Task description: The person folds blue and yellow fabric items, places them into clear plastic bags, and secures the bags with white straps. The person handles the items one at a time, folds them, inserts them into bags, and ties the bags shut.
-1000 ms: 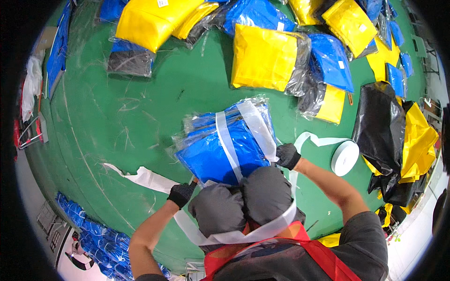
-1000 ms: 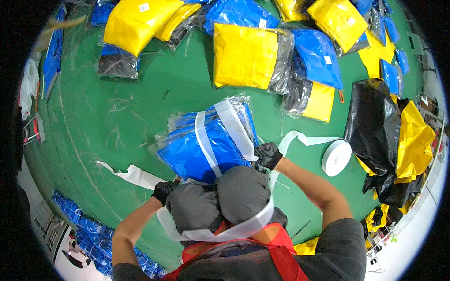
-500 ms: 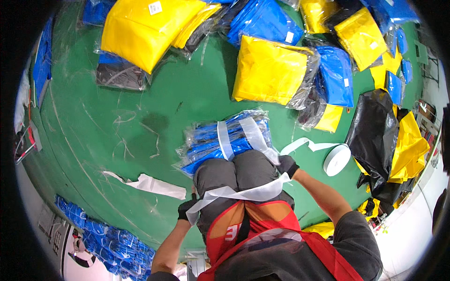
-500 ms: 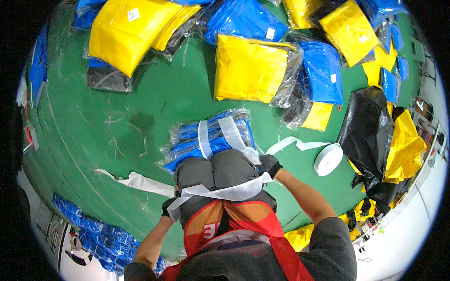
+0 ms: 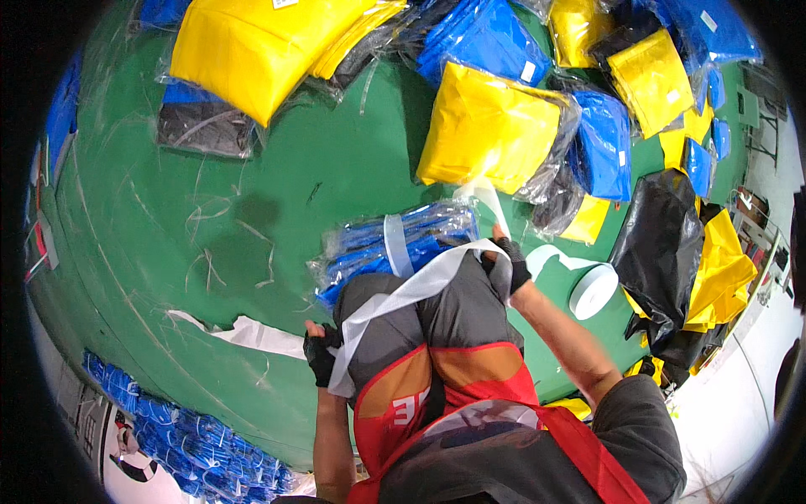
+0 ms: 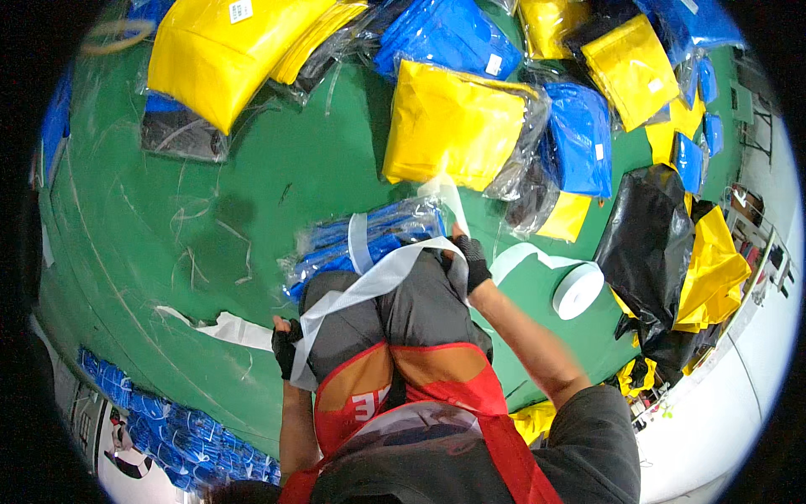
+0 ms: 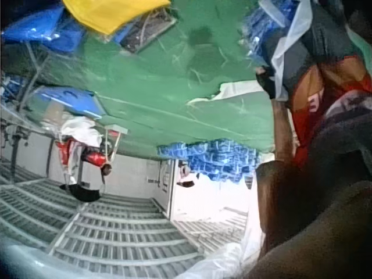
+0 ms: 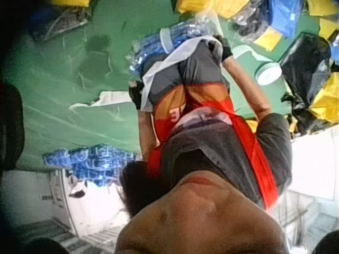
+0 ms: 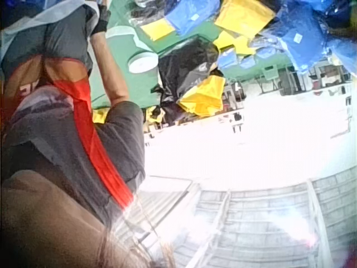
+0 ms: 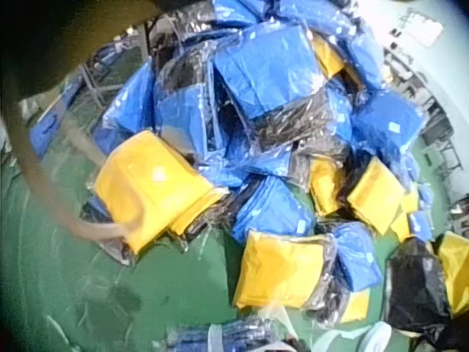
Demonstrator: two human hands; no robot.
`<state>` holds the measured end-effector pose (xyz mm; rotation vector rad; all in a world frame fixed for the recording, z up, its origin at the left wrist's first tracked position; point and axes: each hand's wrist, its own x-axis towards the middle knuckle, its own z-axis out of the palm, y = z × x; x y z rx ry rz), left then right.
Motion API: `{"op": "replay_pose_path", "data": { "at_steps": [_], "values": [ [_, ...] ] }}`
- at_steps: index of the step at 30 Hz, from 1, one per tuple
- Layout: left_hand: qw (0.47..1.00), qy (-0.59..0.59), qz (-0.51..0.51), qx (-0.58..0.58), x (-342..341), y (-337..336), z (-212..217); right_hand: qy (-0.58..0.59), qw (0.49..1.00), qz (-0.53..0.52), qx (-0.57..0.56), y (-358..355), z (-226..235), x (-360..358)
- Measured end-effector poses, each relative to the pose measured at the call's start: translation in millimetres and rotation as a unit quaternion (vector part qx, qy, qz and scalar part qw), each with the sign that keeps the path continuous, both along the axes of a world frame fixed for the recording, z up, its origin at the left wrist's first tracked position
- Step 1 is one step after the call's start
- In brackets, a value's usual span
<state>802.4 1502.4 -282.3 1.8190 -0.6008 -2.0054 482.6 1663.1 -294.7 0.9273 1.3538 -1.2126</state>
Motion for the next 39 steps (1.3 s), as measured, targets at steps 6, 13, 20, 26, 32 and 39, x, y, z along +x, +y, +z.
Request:
{"op": "replay_pose_path", "data": {
  "at_steps": [6, 13, 20, 26, 32, 39],
  "values": [
    [0.998, -0.034, -0.057, -0.009, 49.6, 42.6, 98.1, 0.098, 0.994, 0.038, -0.014, 95.6, 45.7, 35.0],
    [0.688, -0.163, -0.604, -0.368, -58.7, -11.1, 56.4, 0.388, 0.631, 0.661, -0.119, -40.6, 41.4, -23.7],
    [0.769, -0.089, -0.565, -0.284, -85.7, -39.7, -33.4, 0.186, 0.561, 0.714, -0.375, -160.7, -33.7, 4.3],
    [0.774, -0.016, -0.582, -0.247, -123.4, -49.2, -22.3, 0.127, 0.686, 0.596, -0.396, -146.5, -21.9, 23.2],
    [0.846, 0.137, -0.463, -0.225, -138.9, -47.8, -10.4, 0.082, 0.833, 0.354, -0.416, -96.9, -10.7, 39.3],
    [0.828, 0.066, -0.530, -0.171, -138.7, -47.1, 16.3, 0.093, 0.817, 0.402, -0.402, -119.5, 42.7, 31.2]
  ]
}}
